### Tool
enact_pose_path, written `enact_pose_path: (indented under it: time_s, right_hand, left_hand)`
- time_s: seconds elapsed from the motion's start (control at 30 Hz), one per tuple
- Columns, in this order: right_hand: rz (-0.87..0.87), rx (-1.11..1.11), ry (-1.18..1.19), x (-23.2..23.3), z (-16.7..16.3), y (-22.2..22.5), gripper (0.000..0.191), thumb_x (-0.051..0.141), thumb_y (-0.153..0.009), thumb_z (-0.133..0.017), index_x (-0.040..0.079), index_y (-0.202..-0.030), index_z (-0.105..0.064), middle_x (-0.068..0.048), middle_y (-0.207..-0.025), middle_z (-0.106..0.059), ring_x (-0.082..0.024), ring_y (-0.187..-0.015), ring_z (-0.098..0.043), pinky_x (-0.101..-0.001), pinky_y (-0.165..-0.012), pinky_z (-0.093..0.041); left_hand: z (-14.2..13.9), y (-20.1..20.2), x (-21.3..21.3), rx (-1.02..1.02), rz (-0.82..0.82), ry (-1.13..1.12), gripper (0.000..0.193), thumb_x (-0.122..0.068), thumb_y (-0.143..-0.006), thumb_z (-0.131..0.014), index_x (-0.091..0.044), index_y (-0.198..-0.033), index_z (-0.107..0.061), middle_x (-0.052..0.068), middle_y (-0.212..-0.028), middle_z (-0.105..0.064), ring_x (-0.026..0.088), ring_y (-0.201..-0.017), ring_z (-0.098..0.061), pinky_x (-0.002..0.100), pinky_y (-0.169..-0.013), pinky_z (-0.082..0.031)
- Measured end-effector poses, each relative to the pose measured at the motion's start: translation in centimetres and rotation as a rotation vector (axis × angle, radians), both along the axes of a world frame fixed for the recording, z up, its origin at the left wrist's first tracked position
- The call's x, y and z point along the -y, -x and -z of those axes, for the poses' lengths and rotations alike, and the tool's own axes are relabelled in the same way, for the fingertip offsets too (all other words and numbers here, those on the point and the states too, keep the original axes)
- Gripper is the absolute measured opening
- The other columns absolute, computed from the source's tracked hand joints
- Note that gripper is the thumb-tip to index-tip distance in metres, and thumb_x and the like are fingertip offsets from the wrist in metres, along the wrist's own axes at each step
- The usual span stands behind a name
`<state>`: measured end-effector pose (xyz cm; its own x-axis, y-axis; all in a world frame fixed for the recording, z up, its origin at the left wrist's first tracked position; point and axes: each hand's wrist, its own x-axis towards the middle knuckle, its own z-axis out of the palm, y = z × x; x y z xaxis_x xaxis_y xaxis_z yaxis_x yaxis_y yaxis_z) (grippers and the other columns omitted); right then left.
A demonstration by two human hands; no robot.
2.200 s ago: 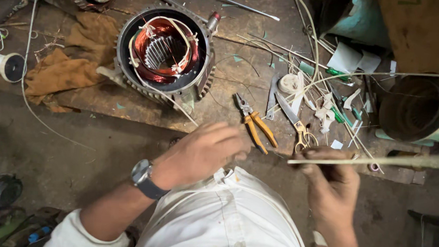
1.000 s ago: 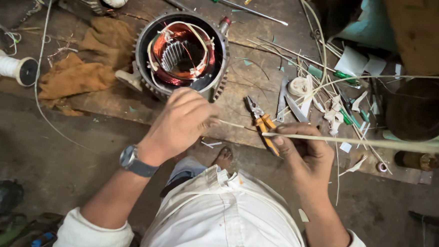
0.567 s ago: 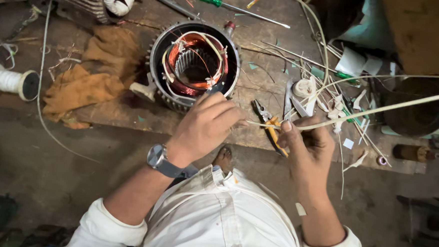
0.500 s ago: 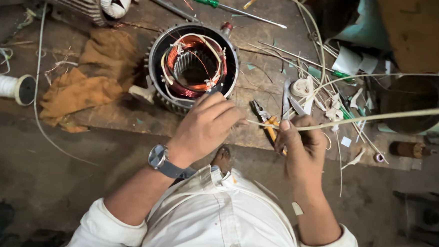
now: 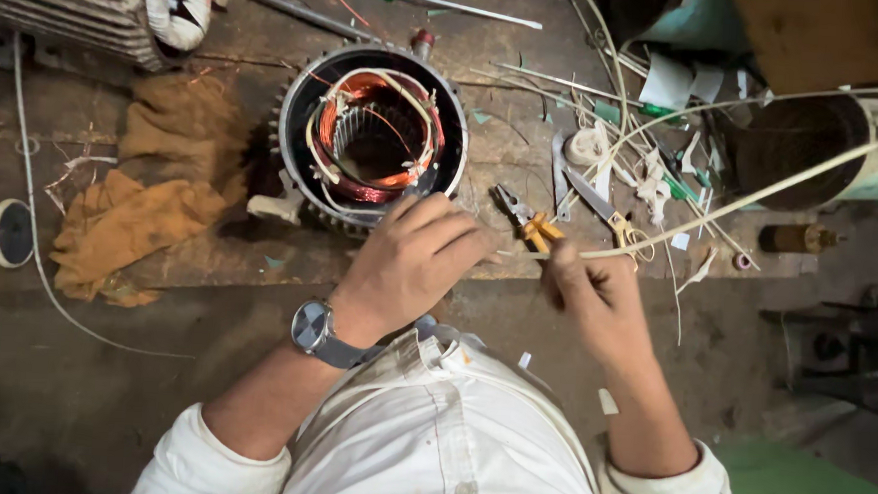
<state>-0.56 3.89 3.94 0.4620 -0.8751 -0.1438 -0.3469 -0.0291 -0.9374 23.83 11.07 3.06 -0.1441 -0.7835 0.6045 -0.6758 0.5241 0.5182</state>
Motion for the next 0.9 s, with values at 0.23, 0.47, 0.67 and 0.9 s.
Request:
enact_pose_path:
  time_s: [0.23,0.47,0.67,0.9]
  right_hand:
    - [-0.064,0.365,0.000,-1.5,-5.3,0.5,0.032,0.011,-0.094,-0.070,0.001,-0.123,-0.060,-0.019,-0.133,-0.063,-0.020,-0.102,-0.063,-0.0334,-0.089,-0.054]
    - [0.076,0.408,0.169,-3.3,-2.0,-3.6,0.010,-0.010,-0.105,-0.069,-0.004,-0.104,-0.061,-0.014,-0.107,-0.062,-0.022,-0.099,-0.070,-0.0377,-0.093,-0.062]
    - [0.031,0.401,0.026,-3.8,-2.6,-6.8,0.011,-0.004,-0.098,-0.069,-0.001,-0.105,-0.062,-0.013,-0.112,-0.067,-0.021,-0.103,-0.073,-0.0378,-0.096,-0.063]
    - [-0.027,0.142,0.115,-4.1,-2.1,-10.8,0.011,0.003,-0.094,-0.072,-0.002,-0.102,-0.068,-0.012,-0.098,-0.075,-0.017,-0.092,-0.076,-0.0333,-0.084,-0.065]
  left_hand:
    - [1.1,-2.2,-0.6,0.002,-0.054,0.014,0.021,-0.013,-0.088,-0.066,-0.008,-0.108,-0.068,0.005,-0.108,-0.067,0.025,-0.101,-0.062,0.040,-0.088,-0.049]
    - [2.0,-3.4,-1.6,-0.091,-0.037,-0.106,0.022,-0.011,-0.093,-0.067,-0.008,-0.114,-0.067,0.003,-0.108,-0.070,0.024,-0.100,-0.063,0.037,-0.086,-0.053]
    - [2.5,-6.5,-2.9,-0.038,-0.113,0.037,0.034,-0.007,-0.092,-0.064,-0.009,-0.126,-0.067,0.005,-0.114,-0.070,0.022,-0.112,-0.064,0.038,-0.092,-0.052]
    - [2.8,-9.4,-4.7,-0.139,-0.164,-0.145,0.029,-0.003,-0.092,-0.063,-0.010,-0.120,-0.070,0.007,-0.111,-0.074,0.022,-0.111,-0.065,0.035,-0.095,-0.054]
